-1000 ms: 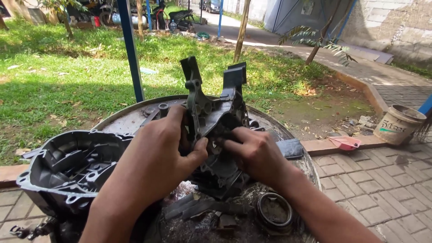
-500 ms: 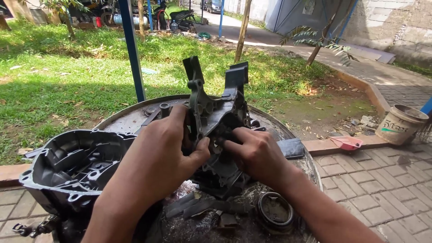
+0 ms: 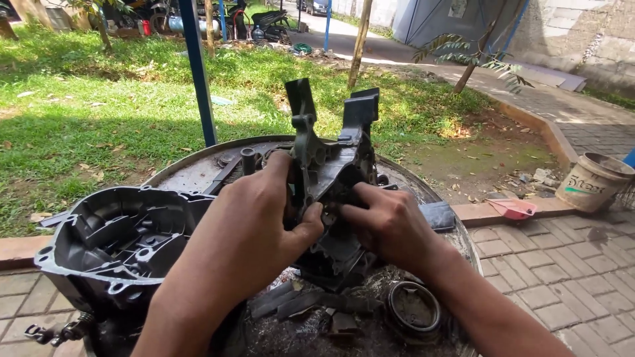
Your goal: The person scrubs a dark mechanical housing with a small abrasive pad, focusing on crevices and edges. The person holds the part steady with one hand while scrubbing with the other, repeatedly working over the same areas.
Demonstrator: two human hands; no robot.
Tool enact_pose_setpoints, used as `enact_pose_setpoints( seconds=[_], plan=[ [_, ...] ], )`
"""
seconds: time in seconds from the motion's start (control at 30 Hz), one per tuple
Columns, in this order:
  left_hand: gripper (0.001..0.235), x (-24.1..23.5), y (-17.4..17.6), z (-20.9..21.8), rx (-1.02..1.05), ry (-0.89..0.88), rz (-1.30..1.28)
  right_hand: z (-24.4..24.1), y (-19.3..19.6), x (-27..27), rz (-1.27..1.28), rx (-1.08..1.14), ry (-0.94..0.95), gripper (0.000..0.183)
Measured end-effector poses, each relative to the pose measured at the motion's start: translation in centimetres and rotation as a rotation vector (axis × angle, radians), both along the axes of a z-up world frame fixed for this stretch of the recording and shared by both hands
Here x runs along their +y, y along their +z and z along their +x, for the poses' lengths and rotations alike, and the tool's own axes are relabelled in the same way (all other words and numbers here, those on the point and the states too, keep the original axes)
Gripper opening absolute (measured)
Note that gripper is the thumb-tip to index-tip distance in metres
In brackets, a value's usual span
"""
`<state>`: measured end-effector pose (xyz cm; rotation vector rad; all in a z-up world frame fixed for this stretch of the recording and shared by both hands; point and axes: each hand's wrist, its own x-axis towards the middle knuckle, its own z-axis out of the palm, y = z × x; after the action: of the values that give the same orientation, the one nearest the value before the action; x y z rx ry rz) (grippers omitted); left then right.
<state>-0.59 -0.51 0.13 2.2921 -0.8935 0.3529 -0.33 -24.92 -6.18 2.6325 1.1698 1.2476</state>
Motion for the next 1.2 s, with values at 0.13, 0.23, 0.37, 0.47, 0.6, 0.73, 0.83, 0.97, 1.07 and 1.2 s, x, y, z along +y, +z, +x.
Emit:
enact_pose_setpoints(
  seconds=[0.13, 0.23, 0.37, 0.47, 0.6, 0.73, 0.83, 0.97, 1.07, 1.2],
  plan=[
    [0.038, 0.14, -0.22, 0.27, -0.024, -0.009, -0.018, 0.23, 0.01, -0.3, 0.036, 0.012, -0.071, 0.01],
    [0.042, 0.12, -0.12, 0.23, -0.036, -0.048, -0.062, 0.03, 0.37, 0.0, 0.041, 0.033, 0.007, 0.011],
    [0.037, 0.12, -0.05, 0.07, 0.01, -0.02, 0.005, -0.14, -0.02, -0.2, 0.033, 0.022, -0.051, 0.01],
    [0.034, 0.02, 0.22, 0.06, 0.032, -0.012, 0.021, -0.12, -0.13, -0.18, -0.004, -0.008, -0.062, 0.003],
    [0.037, 0.26, 0.29, 0.12, 0.043, 0.003, 0.009, 0.13, 0.07, -0.61, 0.036, 0.008, -0.105, 0.006],
    [0.038, 0.19, -0.07, 0.33, -0.012, -0.025, -0.001, -0.01, 0.42, -0.14, 0.003, -0.01, -0.007, 0.009],
    [0.037, 0.13, -0.32, 0.28, -0.023, -0.048, -0.005, -0.08, 0.12, -0.39, 0.075, 0.031, -0.054, 0.014],
    [0.039, 0.15, -0.15, 0.37, -0.012, -0.02, -0.011, 0.21, 0.16, -0.46, 0.076, 0.071, -0.011, 0.007],
    [0.04, 0.23, -0.23, 0.34, 0.005, -0.019, -0.008, 0.03, 0.24, -0.19, 0.096, 0.079, -0.019, 0.004],
    [0.037, 0.0, -0.46, 0.33, -0.009, -0.002, 0.02, 0.12, 0.16, -0.43, 0.145, 0.107, 0.058, 0.01]
  ],
)
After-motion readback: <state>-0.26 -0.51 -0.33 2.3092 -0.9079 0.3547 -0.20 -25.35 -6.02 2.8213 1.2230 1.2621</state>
